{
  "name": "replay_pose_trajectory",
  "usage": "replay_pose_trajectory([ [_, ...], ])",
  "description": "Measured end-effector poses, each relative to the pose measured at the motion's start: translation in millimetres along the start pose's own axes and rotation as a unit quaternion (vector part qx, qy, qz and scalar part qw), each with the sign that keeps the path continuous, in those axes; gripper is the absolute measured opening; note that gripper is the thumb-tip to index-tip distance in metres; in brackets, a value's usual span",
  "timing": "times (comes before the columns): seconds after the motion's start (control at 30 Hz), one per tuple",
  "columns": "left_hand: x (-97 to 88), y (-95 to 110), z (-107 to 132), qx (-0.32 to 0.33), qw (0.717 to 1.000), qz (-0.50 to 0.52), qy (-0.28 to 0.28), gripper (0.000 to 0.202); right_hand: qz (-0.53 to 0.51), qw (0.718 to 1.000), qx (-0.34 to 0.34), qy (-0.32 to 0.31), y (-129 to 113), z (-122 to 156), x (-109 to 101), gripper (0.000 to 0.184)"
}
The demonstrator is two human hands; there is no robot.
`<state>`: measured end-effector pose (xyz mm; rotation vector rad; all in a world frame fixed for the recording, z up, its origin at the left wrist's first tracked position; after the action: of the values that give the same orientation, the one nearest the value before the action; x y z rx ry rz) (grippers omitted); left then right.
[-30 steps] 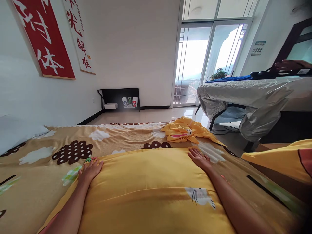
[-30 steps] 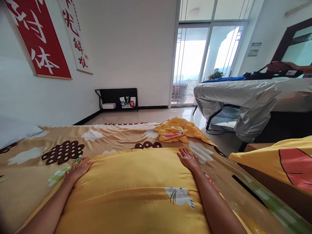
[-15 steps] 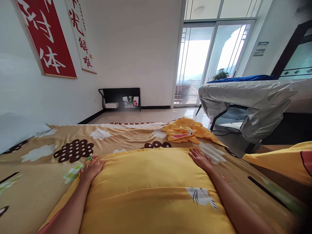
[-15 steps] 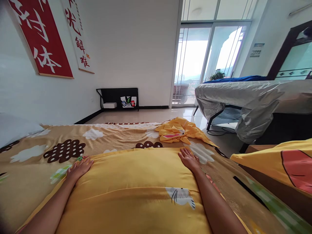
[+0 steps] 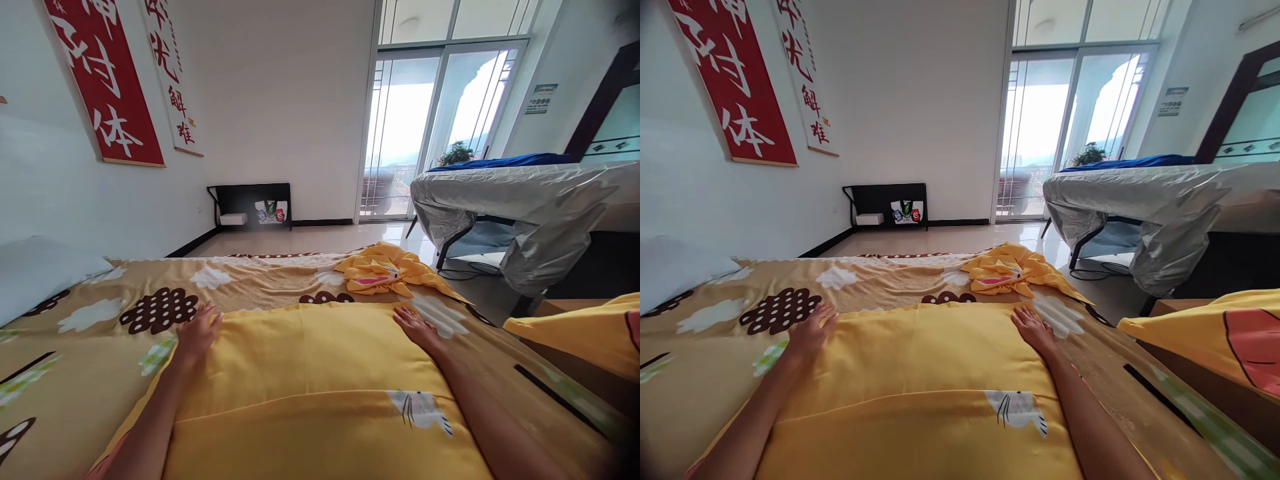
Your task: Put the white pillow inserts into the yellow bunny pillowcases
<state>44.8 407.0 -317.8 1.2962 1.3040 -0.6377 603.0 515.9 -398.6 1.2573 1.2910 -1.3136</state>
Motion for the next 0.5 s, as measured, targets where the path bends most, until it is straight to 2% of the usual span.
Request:
replay_pose_trajectory([
  [0.03, -7.4, 23, 10, 0.043, 0.998, 0.020, -0.041, 0.053, -0.004, 1.000, -0.002, 0.009, -1, 3, -8, 0.056],
  [0.1, -18.1, 76, 42, 0.146, 0.976, 0.074, -0.143, 0.058, -0.010, 0.999, -0.007, 0.035, -9, 15, -31, 0.055],
  [0.2, -33.2, 150, 101, 0.267, 0.943, 0.095, -0.173, 0.063, -0.053, 0.991, -0.052, 0.111, -46, 53, -80, 0.055],
  [0.27, -25.1, 185, 133, 0.318, 0.924, 0.099, -0.187, 0.064, -0.113, 0.969, -0.160, 0.152, -93, 89, -106, 0.056],
  [0.33, -5.3, 202, 147, 0.322, 0.920, 0.102, -0.199, 0.063, -0.152, 0.947, -0.257, 0.117, -139, 122, -108, 0.060],
  [0.4, 16.5, 202, 144, 0.292, 0.927, 0.112, -0.208, 0.062, -0.157, 0.944, -0.289, 0.034, -168, 140, -89, 0.062],
  [0.43, 25.7, 198, 139, 0.275, 0.930, 0.121, -0.214, 0.061, -0.155, 0.944, -0.290, 0.003, -174, 144, -78, 0.062],
  [0.5, 36.5, 186, 131, 0.254, 0.931, 0.141, -0.219, 0.058, -0.151, 0.950, -0.273, -0.018, -171, 142, -63, 0.062],
])
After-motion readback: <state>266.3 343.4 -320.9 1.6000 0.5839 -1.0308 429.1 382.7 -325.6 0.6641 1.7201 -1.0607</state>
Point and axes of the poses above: each hand's wrist, its own z-axis away from the middle knuckle, its own x-axis out of the palm, y = z × x, the point moved 8 cm from there along -z, towards the middle knuckle, and after that the axes turned 6 degrees about z, right-handed, at the moved point
